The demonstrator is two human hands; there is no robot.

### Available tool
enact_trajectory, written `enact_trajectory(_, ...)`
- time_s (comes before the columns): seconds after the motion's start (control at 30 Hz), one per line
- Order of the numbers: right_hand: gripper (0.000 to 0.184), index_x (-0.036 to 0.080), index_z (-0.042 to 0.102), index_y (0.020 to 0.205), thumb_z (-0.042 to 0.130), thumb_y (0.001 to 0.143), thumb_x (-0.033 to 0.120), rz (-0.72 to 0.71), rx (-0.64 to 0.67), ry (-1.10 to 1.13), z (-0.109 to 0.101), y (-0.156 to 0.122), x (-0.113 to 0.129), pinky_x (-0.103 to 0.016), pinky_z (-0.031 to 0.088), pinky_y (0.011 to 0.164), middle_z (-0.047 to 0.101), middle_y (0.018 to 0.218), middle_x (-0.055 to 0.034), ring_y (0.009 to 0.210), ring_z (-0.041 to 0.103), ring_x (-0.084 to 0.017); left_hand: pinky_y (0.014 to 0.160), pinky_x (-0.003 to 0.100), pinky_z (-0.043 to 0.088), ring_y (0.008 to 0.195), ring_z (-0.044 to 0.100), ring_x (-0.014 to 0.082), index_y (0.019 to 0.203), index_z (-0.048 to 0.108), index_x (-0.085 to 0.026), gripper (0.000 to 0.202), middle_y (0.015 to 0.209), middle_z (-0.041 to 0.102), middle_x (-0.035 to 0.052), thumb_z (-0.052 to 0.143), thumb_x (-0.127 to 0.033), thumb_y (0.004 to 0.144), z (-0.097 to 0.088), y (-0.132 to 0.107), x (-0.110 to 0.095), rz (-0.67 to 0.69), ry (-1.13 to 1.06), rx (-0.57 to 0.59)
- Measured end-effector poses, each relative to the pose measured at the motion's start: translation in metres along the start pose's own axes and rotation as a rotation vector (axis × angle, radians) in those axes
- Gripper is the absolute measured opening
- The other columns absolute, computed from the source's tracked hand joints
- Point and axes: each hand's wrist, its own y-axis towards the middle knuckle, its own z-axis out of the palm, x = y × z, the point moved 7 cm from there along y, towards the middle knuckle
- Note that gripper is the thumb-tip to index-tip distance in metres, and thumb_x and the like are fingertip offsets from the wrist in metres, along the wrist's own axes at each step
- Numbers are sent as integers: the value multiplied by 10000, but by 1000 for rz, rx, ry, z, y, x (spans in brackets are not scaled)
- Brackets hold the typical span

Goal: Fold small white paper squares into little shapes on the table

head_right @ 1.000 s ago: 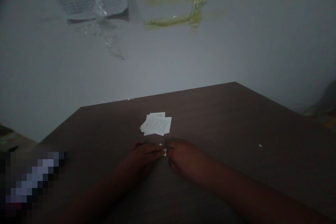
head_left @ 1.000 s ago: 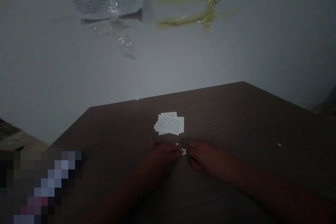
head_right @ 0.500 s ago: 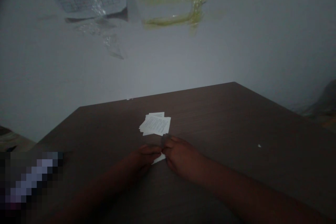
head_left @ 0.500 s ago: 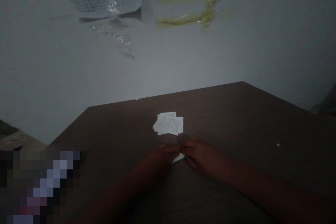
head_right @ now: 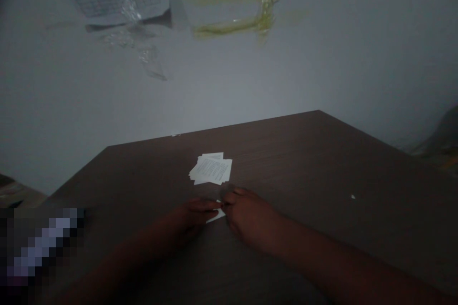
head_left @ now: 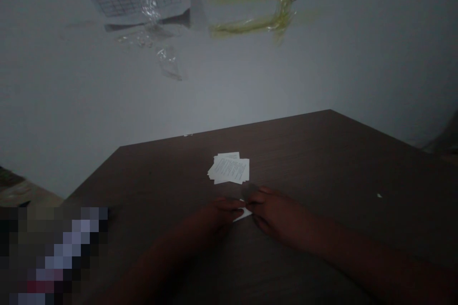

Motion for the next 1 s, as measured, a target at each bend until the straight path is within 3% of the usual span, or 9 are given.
enact_trajectory(0.1, 284, 190, 967, 1297, 786, 1119, 64, -4, -5, -22, 4, 1, -3, -482, 714, 1167, 941, 1288, -141, 1212, 887, -336, 1495, 540, 614, 1728, 787, 330, 1713, 884, -304, 567, 1886, 807, 96, 640, -113, 1238, 3, -1, 5, 22, -85, 53)
enact_trajectory(0.23, 305, 224, 974, 1316, 766, 1146, 79, -4, -37, 2, 7, 0, -7, -482, 700, 1209, 939, 1293, -120, 1232, 885, -329, 1529, 579, 572, 1743, 772, 339, 1706, 886, -352, 554, 1890, 807, 55, 651, -151, 1246, -2, -2, 8, 32, -169, 34)
enact_trajectory(0.53, 281, 200, 969, 1369, 803, 1153, 132, -34, -51, 39, 5, -1, -7, -575, 695, 1251, 930, 1305, -156, 1251, 873, -379, 1473, 559, 626, 1659, 839, 347, 1575, 932, -270, 541, 1797, 871, 112, 637, -50, 1180, -3, 1, 0, 62, -113, 8)
enact_trajectory(0.77, 271, 236, 956, 1348, 822, 1133, 142, -29, -75, 67, 5, -2, -7, -548, 693, 1216, 923, 1288, -135, 1253, 852, -370, 1451, 528, 640, 1638, 837, 323, 1537, 950, -323, 525, 1769, 887, 89, 687, -61, 1167, 1, 5, 9, 36, -122, -5)
enact_trajectory(1.0, 292, 221, 962, 1363, 802, 1133, 138, 21, -38, 104, 3, 2, -7, -583, 673, 1277, 919, 1333, -145, 1297, 855, -372, 1397, 499, 683, 1544, 862, 301, 1533, 936, -354, 580, 1696, 903, 63, 677, -24, 1134, 6, 7, 17, 19, -111, -57)
